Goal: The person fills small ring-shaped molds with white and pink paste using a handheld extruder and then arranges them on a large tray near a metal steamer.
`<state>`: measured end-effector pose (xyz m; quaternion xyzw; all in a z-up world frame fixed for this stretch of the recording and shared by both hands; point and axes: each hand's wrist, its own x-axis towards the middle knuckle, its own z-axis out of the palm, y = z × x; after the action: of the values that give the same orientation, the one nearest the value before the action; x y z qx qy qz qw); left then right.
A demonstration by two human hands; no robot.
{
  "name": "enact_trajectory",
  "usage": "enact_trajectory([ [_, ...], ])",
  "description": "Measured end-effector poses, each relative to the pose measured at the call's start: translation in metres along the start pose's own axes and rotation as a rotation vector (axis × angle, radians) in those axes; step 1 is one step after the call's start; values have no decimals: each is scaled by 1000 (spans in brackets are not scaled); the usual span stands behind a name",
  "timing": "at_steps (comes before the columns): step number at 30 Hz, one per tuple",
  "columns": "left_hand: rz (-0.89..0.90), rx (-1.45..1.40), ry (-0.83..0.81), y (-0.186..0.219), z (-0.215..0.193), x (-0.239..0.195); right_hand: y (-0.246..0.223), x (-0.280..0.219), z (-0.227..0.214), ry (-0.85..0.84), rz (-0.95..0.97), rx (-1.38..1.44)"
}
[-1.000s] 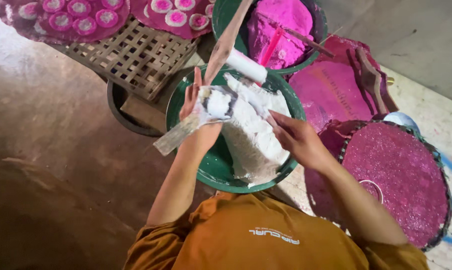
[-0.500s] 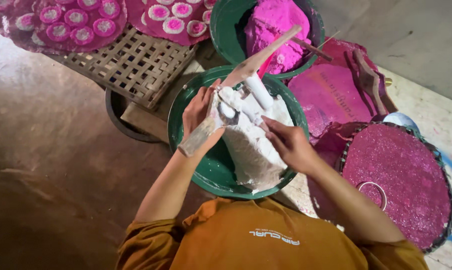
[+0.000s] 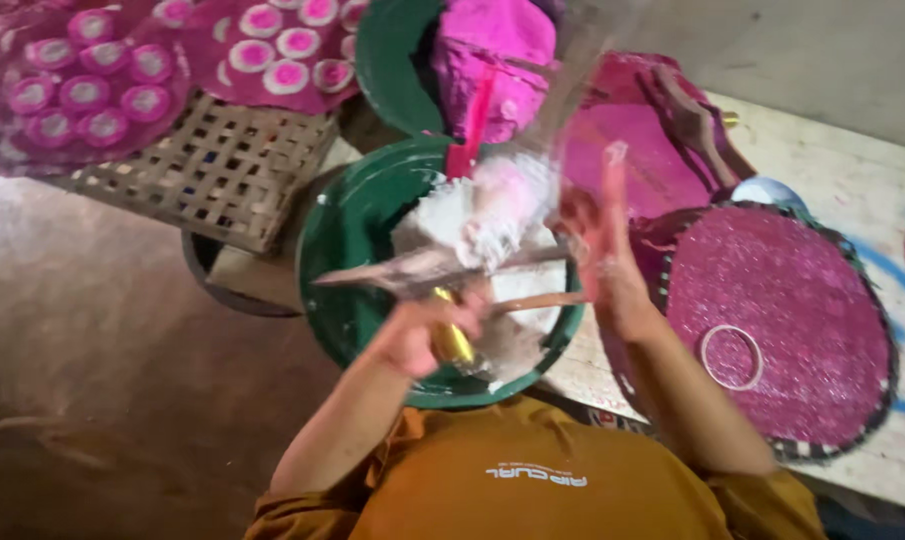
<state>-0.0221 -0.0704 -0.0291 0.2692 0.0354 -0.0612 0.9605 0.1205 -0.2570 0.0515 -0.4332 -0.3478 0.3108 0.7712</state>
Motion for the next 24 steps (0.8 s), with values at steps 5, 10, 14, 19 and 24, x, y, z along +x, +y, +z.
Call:
enact_trajectory([
  [5,-79,255,-216,-52,73,13,-38,-44,-24,19,-201,367],
  [10,-126,346,-131,-68,101,36,-113,-91,-69,-133,-539,-478],
  [14,-65,1424,-144,-97,139,58,-158,-142,-81,-311,-683,-1207],
  [19,-318,1127,-88,-145,205,75,-163,-191,-98,-294,-629,-1136],
  [24,-218,1525,-317,-191,242,120,-172,-228,-127,-93,-291,-1070],
])
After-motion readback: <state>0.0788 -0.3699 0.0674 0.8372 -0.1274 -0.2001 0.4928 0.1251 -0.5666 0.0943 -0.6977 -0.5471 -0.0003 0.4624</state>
